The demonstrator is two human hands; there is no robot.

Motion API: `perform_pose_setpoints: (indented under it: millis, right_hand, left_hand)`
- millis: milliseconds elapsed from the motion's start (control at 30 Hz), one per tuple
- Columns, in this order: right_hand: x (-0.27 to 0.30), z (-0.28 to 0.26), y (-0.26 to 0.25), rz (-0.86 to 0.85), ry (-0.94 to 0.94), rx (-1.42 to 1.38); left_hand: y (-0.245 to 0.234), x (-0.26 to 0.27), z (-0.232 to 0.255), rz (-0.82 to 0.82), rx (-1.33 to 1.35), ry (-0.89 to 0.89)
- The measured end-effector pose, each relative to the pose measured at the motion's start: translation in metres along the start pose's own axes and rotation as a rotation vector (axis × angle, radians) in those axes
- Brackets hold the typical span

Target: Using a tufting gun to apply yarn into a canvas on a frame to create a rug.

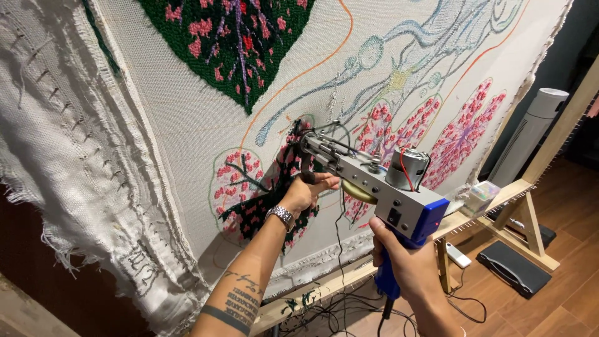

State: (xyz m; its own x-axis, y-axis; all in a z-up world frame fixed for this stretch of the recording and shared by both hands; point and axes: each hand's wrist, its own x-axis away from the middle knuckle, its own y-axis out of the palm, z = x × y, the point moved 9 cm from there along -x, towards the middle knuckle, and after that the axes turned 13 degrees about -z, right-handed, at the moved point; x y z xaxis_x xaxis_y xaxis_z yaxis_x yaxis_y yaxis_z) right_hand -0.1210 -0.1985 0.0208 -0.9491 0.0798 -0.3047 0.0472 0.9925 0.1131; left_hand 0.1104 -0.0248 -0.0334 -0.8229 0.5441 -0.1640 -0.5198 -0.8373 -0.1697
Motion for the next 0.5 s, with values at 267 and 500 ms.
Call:
perform_pose_setpoints:
  millis: [267,500]
  right_hand:
    - [-0.002,-0.004,0.004,-0.018,-0.021,0.014]
    - [-0.002,0.003,0.002,0.005,0.018,0.007]
  left_hand:
    - [-0.004,-0.001,0.014,0.010,-0.004,0.019]
    - [-0.009,-0.008,0.007,-0.017,-0.028,0.059]
